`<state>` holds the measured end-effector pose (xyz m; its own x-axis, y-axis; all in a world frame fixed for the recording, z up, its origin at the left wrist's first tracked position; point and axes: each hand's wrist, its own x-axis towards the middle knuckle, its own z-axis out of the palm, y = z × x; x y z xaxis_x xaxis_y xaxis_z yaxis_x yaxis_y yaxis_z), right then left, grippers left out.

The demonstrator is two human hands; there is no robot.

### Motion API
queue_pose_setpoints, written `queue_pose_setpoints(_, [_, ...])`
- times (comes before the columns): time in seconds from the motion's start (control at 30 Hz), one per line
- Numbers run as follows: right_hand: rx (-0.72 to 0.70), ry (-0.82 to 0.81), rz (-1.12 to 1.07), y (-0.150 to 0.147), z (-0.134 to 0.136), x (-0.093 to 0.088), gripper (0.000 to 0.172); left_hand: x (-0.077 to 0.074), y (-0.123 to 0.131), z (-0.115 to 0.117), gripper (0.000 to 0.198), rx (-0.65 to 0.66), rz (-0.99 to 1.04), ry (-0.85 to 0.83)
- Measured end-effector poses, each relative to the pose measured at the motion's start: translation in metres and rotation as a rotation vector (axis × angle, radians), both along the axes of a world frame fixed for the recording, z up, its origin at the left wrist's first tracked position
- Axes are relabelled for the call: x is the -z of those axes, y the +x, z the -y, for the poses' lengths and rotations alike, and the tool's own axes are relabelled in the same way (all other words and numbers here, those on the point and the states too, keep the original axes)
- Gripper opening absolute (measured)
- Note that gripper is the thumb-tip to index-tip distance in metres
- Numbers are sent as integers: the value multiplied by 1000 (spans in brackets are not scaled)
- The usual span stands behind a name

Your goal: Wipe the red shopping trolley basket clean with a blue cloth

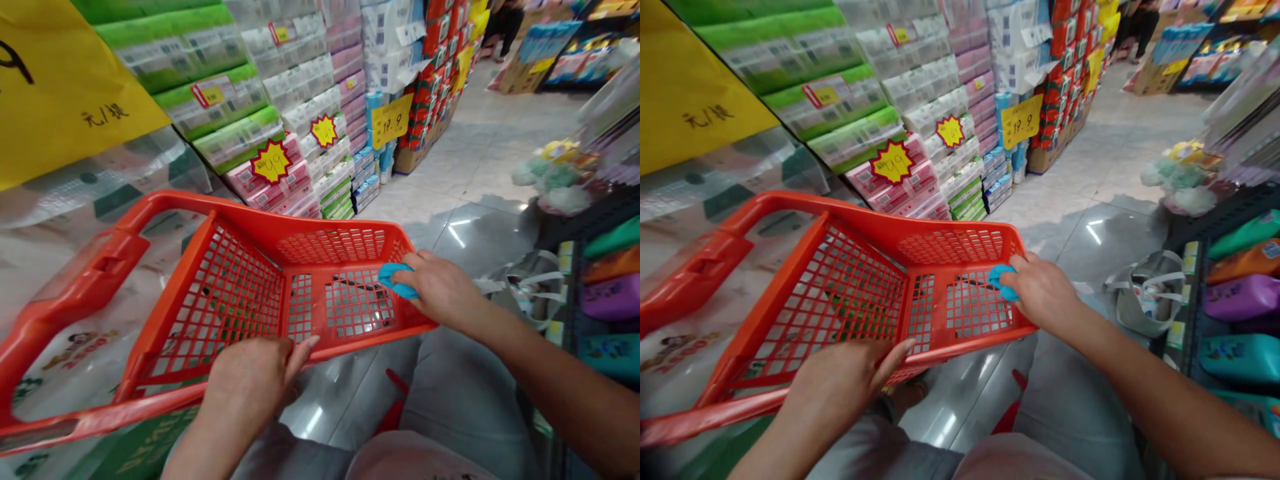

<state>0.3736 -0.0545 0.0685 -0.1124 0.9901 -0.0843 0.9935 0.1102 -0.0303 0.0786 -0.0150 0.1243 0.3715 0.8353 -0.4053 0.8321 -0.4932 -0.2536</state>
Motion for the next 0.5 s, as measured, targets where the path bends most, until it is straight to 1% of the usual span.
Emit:
queue_pose_setpoints(0.07, [-68,-121,39,-1,-11,-6,25,-4,-10,-13,69,-26,-29,-13])
queue_pose_setpoints(0.13, [-181,-255,40,-5,-24,-10,25,-5,-17,-21,70,-30,-2,-42])
queue_pose_setpoints(0.2, [-309,-340,1,-12,-40,-6,25,-4,-19,-25,73,-11,45,-98])
queue_pose_setpoints(0.23, [-348,-368,-8,-16,-50,-1,24,-4,-19,-25,75,2,64,-123])
queue_pose_setpoints(0.3, [-344,-414,33,-25,-75,16,24,-3,-16,-24,76,22,86,-176])
queue_pose_setpoints(0.4, [-200,-465,170,-41,-117,50,22,-1,-15,-24,70,22,94,-265])
queue_pose_setpoints(0.5, [-102,-490,226,-55,-149,84,18,9,-25,-22,65,-25,205,-306])
